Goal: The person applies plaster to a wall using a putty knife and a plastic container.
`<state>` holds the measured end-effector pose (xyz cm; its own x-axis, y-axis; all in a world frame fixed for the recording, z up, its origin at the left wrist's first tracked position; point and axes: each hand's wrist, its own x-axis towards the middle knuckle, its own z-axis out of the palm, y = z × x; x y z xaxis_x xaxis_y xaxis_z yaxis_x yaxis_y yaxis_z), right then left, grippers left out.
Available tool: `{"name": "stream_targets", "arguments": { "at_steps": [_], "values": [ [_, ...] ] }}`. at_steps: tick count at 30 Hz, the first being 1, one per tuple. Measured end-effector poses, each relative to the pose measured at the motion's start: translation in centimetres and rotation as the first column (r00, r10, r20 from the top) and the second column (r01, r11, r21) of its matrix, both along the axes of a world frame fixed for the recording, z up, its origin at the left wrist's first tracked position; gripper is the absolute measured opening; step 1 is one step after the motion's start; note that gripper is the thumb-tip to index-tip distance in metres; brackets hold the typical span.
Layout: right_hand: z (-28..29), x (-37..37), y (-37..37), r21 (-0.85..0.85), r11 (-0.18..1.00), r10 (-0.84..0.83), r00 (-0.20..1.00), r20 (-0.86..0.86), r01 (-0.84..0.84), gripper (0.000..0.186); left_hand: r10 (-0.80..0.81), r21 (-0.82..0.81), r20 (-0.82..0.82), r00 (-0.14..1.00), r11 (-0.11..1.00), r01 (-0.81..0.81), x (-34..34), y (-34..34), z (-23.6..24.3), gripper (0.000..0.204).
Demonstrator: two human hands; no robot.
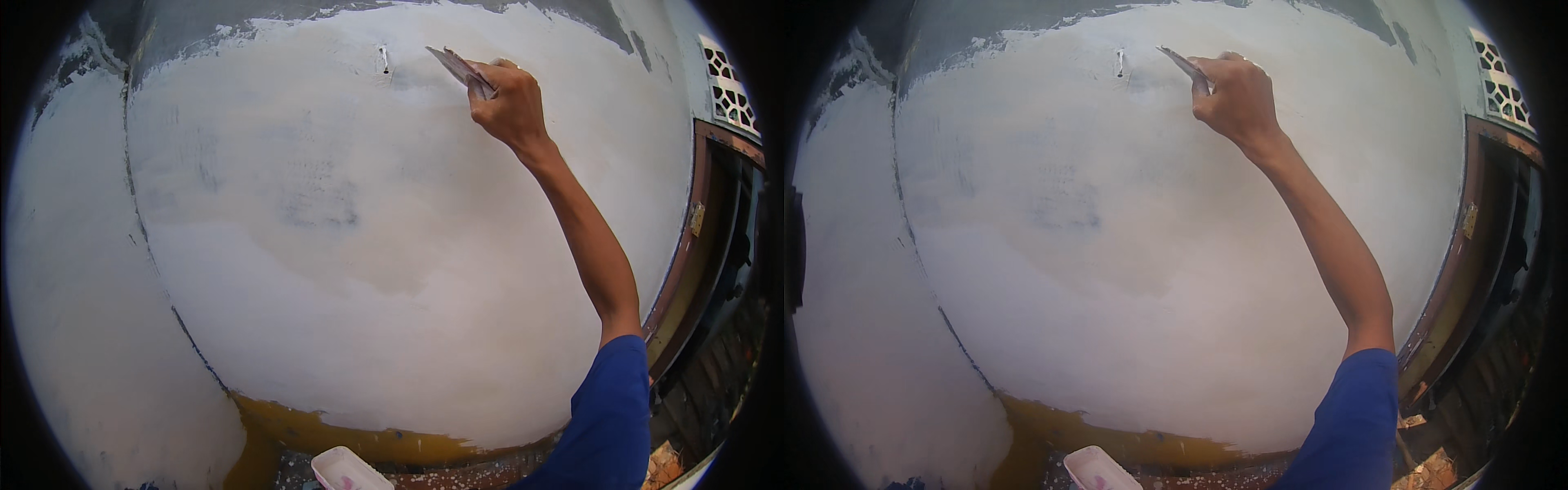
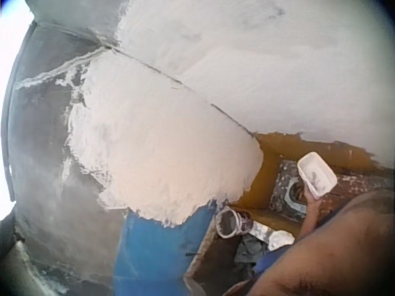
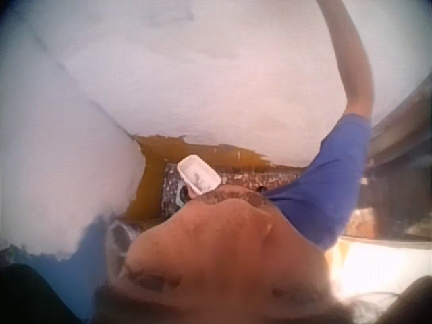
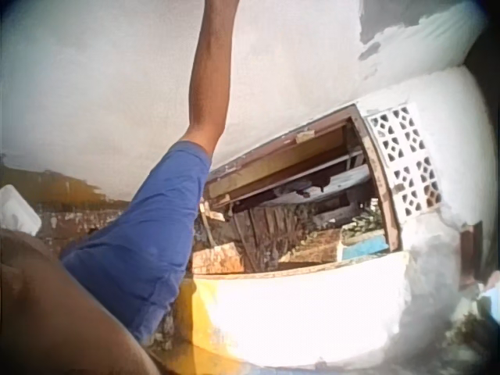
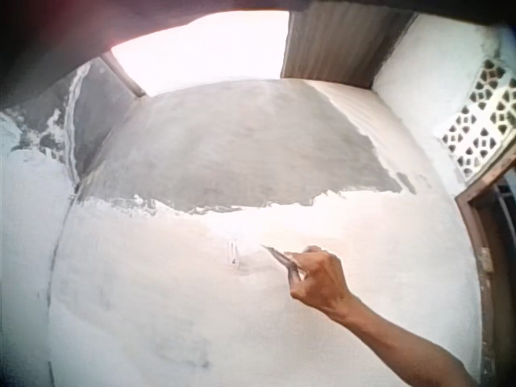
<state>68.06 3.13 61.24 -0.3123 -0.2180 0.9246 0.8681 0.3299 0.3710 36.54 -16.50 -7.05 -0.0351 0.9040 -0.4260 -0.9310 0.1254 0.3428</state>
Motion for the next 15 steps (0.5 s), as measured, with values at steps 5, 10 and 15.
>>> {"name": "stream_targets", "arguments": {
  "at_steps": [5,10,15],
  "values": [
    [-2.2,-4.9,3.8,0.018,0.916,-0.392,0.886,0.247,0.401,0.041,0.085,-0.005,-0.017,0.996,0.996,-0.085,-1.4,-2.3,0.2,0.07],
    [-7.8,-5.1,3.7,-0.022,0.977,-0.188,0.902,0.39,0.213,0.024,0.046,-0.025,-0.012,0.999,0.999,-0.047,0.1,-2.5,-0.1,0.07],
    [0.8,0.6,0.4,0.163,0.955,-0.254,0.967,0.009,0.249,0.027,0.036,-0.023,-0.009,0.999,0.999,-0.036,0.8,-2.1,-0.3,0.07]
  ]
}}
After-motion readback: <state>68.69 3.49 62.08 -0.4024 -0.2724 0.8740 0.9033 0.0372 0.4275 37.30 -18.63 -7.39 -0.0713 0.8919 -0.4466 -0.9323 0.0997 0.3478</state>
